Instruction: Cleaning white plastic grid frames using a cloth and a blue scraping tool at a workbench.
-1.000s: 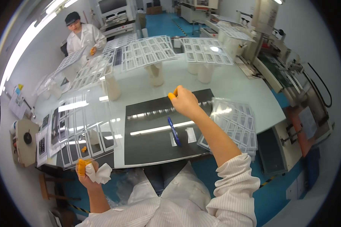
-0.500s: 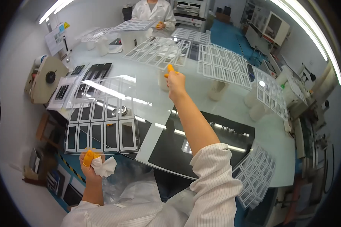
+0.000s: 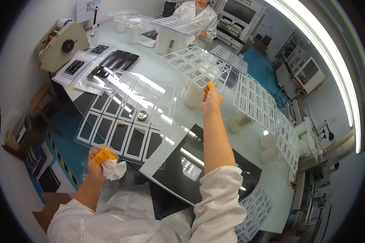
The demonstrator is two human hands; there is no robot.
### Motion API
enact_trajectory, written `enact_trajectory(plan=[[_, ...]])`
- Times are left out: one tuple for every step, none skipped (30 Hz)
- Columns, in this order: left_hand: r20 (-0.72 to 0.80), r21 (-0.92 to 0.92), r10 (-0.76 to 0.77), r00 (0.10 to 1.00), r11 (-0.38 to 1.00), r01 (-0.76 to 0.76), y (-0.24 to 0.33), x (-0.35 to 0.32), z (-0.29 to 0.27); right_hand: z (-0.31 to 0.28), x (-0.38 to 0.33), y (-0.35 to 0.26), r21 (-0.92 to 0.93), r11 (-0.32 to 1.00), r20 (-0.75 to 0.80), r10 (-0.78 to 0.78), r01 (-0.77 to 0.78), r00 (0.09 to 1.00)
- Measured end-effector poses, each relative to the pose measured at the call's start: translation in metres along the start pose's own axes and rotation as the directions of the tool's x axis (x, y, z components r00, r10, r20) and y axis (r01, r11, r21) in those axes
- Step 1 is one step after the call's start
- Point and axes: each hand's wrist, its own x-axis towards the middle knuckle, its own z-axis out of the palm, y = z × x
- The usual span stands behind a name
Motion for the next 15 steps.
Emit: enact_trajectory(plan=[[-0.02, 0.064, 0.006, 1.0, 0.998, -0.005, -0.001, 0.0, 0.002, -0.002, 0.002, -0.001, 0.017, 1.0, 0.014, -0.008, 0.008, 1.0], [-0.039, 0.126, 0.012, 0.999, 0.992, -0.007, -0.003, 0.001, 0.004, -0.004, 0.004, -0.004, 0.033, 0.999, 0.026, -0.017, 0.016, 1.0], [-0.049, 0.129, 0.02, 0.999, 0.992, -0.014, -0.002, 0.002, 0.004, -0.002, 0.007, -0.007, 0.028, 1.0, 0.037, -0.013, 0.012, 0.999], [-0.026, 0.061, 0.006, 1.0, 0.998, -0.004, -0.004, 0.005, 0.005, -0.005, 0.014, -0.016, 0.062, 0.996, 0.108, -0.068, 0.061, 0.992], [0.0, -0.008, -0.009, 1.0, 1.0, 0.009, -0.006, 0.009, 0.006, -0.009, 0.02, -0.024, 0.099, 0.989, 0.173, -0.125, 0.109, 0.977], [-0.012, -0.01, -0.005, 1.0, 1.0, 0.005, -0.005, 0.014, 0.008, -0.008, 0.016, -0.034, 0.089, 0.99, 0.182, -0.12, 0.105, 0.976], [-0.002, -0.034, -0.044, 0.999, 0.998, 0.044, -0.004, 0.021, 0.009, -0.003, 0.002, -0.047, 0.142, 0.988, 0.212, -0.087, 0.057, 0.973], [0.02, -0.067, -0.089, 0.996, 0.994, 0.09, -0.004, 0.032, 0.013, -0.004, -0.011, -0.063, 0.195, 0.981, 0.23, -0.065, 0.02, 0.971], [0.093, -0.064, -0.143, 0.985, 0.987, 0.149, -0.001, 0.045, 0.015, -0.004, -0.022, -0.075, 0.189, 0.982, 0.236, -0.062, 0.017, 0.97], [0.168, -0.065, -0.196, 0.966, 0.976, 0.209, -0.002, 0.062, 0.02, -0.01, -0.032, -0.087, 0.196, 0.98, 0.262, -0.087, 0.035, 0.961], [0.206, -0.021, -0.246, 0.947, 0.967, 0.256, -0.004, 0.079, 0.025, -0.016, -0.039, -0.096, 0.2, 0.978, 0.286, -0.11, 0.054, 0.952], [0.236, 0.031, -0.293, 0.927, 0.955, 0.294, -0.004, 0.098, 0.031, -0.019, -0.046, -0.106, 0.19, 0.98, 0.292, -0.107, 0.052, 0.95], [0.249, 0.049, -0.323, 0.913, 0.946, 0.321, -0.008, 0.119, 0.039, -0.023, -0.053, -0.116, 0.194, 0.978, 0.296, -0.133, 0.076, 0.946], [0.261, 0.067, -0.355, 0.898, 0.934, 0.35, -0.015, 0.141, 0.048, -0.028, -0.057, -0.121, 0.198, 0.975, 0.296, -0.158, 0.101, 0.942], [0.269, 0.095, -0.35, 0.897, 0.937, 0.337, -0.026, 0.163, 0.061, -0.036, -0.056, -0.126, 0.187, 0.976, 0.288, -0.162, 0.11, 0.944]])
